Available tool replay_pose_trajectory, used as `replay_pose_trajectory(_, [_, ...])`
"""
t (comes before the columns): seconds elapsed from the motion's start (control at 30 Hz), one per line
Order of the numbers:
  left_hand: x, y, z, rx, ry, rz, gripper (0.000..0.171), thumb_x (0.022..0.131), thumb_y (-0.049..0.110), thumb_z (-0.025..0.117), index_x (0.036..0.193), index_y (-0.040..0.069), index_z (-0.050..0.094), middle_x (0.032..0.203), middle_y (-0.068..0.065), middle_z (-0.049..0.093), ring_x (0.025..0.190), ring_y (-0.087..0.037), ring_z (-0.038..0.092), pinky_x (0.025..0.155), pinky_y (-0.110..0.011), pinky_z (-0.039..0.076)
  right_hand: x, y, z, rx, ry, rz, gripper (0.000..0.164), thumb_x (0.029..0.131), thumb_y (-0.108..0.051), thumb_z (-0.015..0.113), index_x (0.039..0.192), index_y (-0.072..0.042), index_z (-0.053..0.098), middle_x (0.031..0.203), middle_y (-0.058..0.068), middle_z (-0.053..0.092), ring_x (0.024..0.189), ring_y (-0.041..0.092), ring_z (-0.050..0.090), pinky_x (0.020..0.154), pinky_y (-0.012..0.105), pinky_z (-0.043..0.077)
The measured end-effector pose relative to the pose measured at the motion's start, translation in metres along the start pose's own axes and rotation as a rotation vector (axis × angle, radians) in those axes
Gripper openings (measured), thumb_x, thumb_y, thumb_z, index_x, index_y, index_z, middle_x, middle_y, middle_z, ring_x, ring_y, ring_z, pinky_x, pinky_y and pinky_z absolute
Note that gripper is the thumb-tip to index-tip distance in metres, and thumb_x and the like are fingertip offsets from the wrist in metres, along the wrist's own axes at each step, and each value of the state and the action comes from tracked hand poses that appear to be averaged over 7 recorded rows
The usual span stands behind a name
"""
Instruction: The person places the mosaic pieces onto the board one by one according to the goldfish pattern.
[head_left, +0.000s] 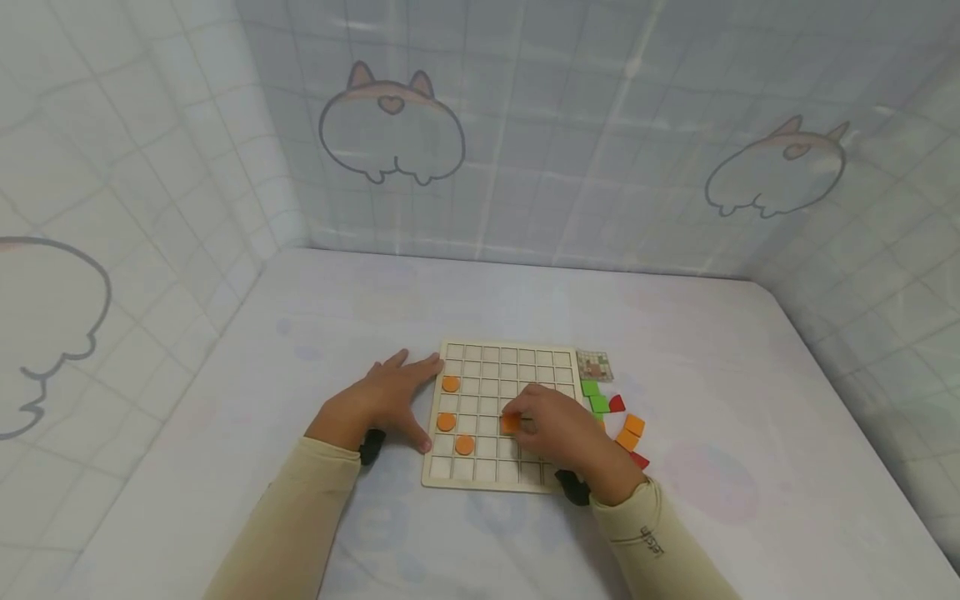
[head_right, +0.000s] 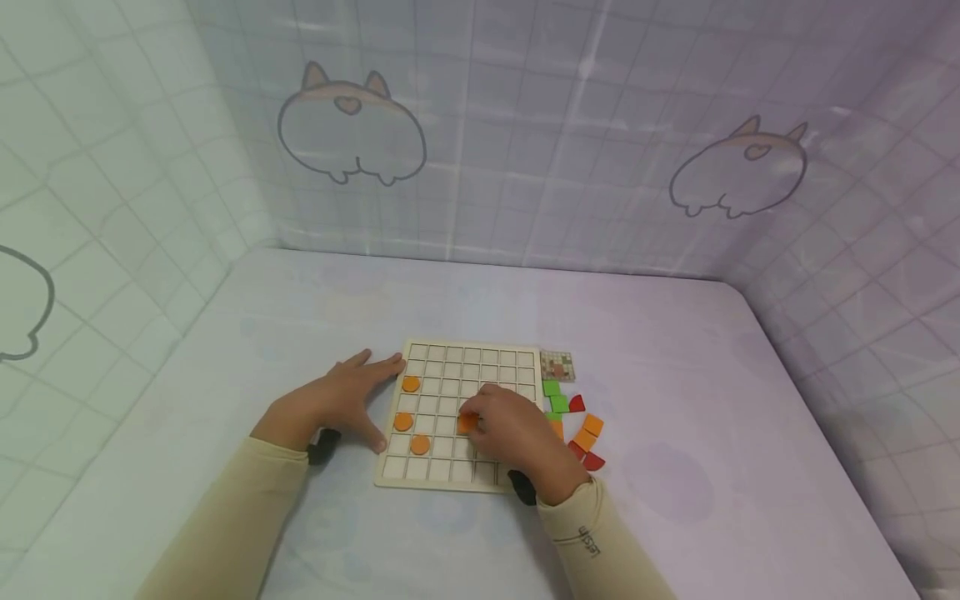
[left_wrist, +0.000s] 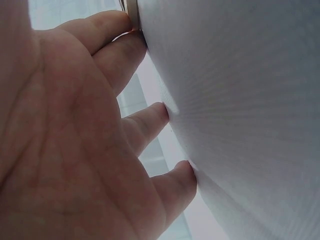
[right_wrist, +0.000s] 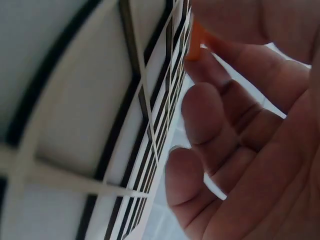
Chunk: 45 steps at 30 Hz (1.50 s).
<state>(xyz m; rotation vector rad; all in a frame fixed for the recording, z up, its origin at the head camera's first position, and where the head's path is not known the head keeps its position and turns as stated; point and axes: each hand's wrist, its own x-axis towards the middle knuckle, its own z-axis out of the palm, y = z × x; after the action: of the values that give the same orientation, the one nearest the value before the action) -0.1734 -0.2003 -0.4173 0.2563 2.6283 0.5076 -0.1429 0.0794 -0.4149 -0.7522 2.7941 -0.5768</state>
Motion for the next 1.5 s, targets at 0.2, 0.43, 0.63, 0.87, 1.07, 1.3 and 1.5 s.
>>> replay_pose_trajectory(0.2, [-0.001,0.003,-0.001,0.005,-0.009,0.015,0.134,0.052,0.049,0.099,0.163,0.029,0.025,0.17,0.004,0.021,0.159,-0.037,0.001,0.122,-0.069,0.009,0.0,-0.002,0.004,-0.028,-0.014,0.015,0.023,0.089,-0.014,0.072,0.109,-0.022,0.08,0.1,-0.01,0.065,0.089,0.009,0.054,0.082,0.028,0.052])
replay_pose_trajectory(0.43, [0.001,0.002,-0.004,0.02,-0.019,0.017,0.134,0.053,0.051,0.099,0.163,0.029,0.025,0.171,0.001,0.02,0.158,-0.039,0.001,0.122,-0.07,0.009,0.001,-0.004,0.006,-0.017,-0.022,0.052,0.023,0.089,-0.017,0.075,0.11,-0.025,0.08,0.1,-0.01,0.06,0.087,0.01,0.053,0.076,0.025,0.05])
replay_pose_trajectory(0.63, [0.003,-0.003,-0.002,0.02,-0.019,-0.012,0.136,0.05,0.054,0.098,0.163,0.031,0.025,0.171,-0.002,0.018,0.158,-0.042,0.002,0.12,-0.073,0.011,0.0,-0.006,0.006,-0.016,-0.042,0.065,0.026,0.09,-0.018,0.073,0.115,-0.024,0.078,0.106,-0.008,0.062,0.089,0.011,0.055,0.075,0.026,0.05])
replay_pose_trajectory(0.87, [0.004,-0.006,0.002,0.028,-0.015,-0.001,0.135,0.051,0.054,0.098,0.162,0.032,0.026,0.171,-0.002,0.018,0.157,-0.044,0.003,0.119,-0.074,0.013,-0.016,0.007,-0.004,-0.042,-0.02,0.104,0.033,0.091,-0.018,0.071,0.124,-0.02,0.074,0.117,-0.005,0.066,0.102,0.012,0.062,0.086,0.032,0.054])
replay_pose_trajectory(1.07, [0.006,-0.008,-0.002,0.039,-0.014,0.029,0.135,0.052,0.055,0.097,0.163,0.031,0.024,0.171,-0.004,0.017,0.157,-0.044,0.003,0.12,-0.073,0.011,-0.047,0.036,-0.036,0.047,0.04,0.234,0.041,0.093,-0.015,0.067,0.134,-0.013,0.067,0.132,0.007,0.063,0.108,0.028,0.066,0.092,0.047,0.055])
replay_pose_trajectory(1.3, [0.002,-0.015,-0.01,0.032,-0.019,0.008,0.137,0.051,0.054,0.098,0.163,0.03,0.023,0.172,-0.003,0.017,0.157,-0.043,0.0,0.118,-0.075,0.01,-0.067,0.061,-0.046,0.115,0.058,0.378,0.044,0.091,-0.017,0.068,0.135,-0.013,0.066,0.129,0.007,0.065,0.106,0.025,0.06,0.091,0.047,0.056])
replay_pose_trajectory(1.5, [0.0,-0.02,-0.012,0.03,-0.018,-0.025,0.139,0.05,0.056,0.097,0.163,0.031,0.021,0.171,-0.007,0.016,0.156,-0.047,0.001,0.115,-0.078,0.014,-0.065,0.061,-0.035,0.143,0.041,0.374,0.031,0.092,-0.014,0.068,0.123,-0.014,0.074,0.119,0.004,0.067,0.101,0.023,0.058,0.084,0.039,0.055])
